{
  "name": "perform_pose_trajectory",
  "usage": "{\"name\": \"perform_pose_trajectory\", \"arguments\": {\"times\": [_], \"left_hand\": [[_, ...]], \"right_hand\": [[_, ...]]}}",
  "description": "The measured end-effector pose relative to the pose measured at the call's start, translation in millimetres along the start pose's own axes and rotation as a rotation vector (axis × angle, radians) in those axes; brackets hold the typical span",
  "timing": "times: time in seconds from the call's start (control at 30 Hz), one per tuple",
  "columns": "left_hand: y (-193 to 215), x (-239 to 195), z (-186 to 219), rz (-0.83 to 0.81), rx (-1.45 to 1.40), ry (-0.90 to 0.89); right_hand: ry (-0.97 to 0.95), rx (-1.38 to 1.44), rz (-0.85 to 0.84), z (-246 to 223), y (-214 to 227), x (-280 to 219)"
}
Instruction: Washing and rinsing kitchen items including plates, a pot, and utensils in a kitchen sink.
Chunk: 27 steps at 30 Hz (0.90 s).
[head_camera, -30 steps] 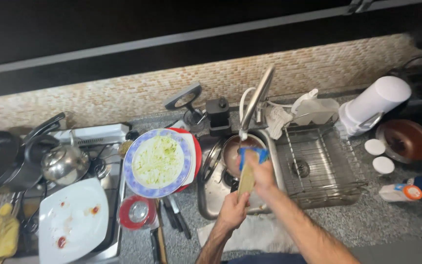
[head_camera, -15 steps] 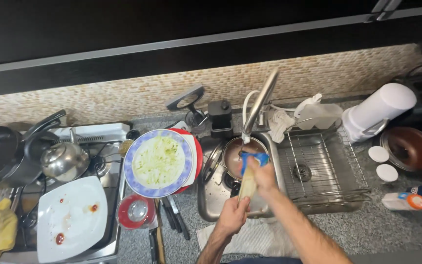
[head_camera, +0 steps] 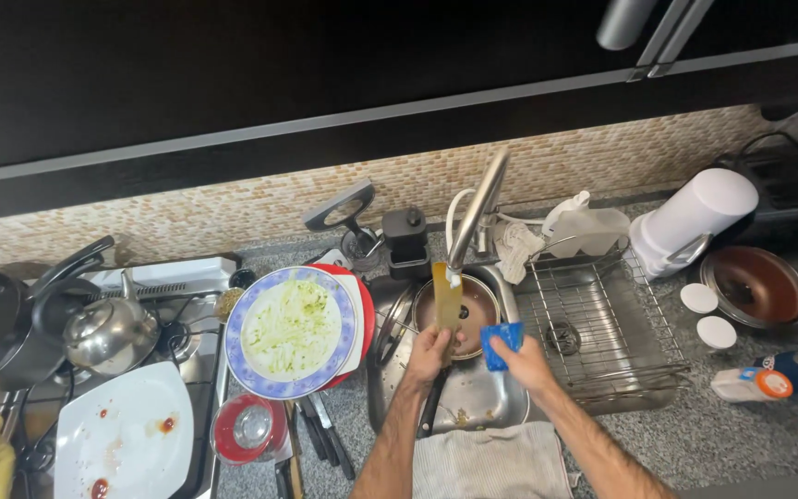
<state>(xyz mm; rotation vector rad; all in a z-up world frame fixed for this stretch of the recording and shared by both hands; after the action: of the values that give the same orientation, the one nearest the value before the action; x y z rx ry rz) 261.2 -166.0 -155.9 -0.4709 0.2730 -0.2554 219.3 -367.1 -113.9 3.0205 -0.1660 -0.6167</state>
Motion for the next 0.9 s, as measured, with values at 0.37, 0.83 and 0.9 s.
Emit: {"name": "perform_pose_trajectory", "arguments": {"times": [0.37,0.83,0.9], "left_hand": [[-15.3,6.7,24.1,0.001,0.087,0.004],[-43.0,-7.2,77.2,0.119,0.39,0.013],[-28.8,3.3,54.2,0.117,0.275,0.006]], "right_hand": [[0.247,-0.79,-0.05,-15.6,18.0,-81.7],[0.329,-0.814,-0.107,-63.0,9.5,-66.1],[0.351,-0.877,-0.163,-97.0,1.8,-38.0]]}}
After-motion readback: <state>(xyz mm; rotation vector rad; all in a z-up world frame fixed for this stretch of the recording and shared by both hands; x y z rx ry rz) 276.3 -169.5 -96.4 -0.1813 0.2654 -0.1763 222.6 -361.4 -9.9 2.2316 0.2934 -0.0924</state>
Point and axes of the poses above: each hand's wrist, its own x-axis towards the middle knuckle, its own y-axis out of the back of the hand, z = x × y, the point moved 8 cm from there along x, towards the middle knuckle, and after that the axes turned 4 degrees about -x, right-handed, at the moved point
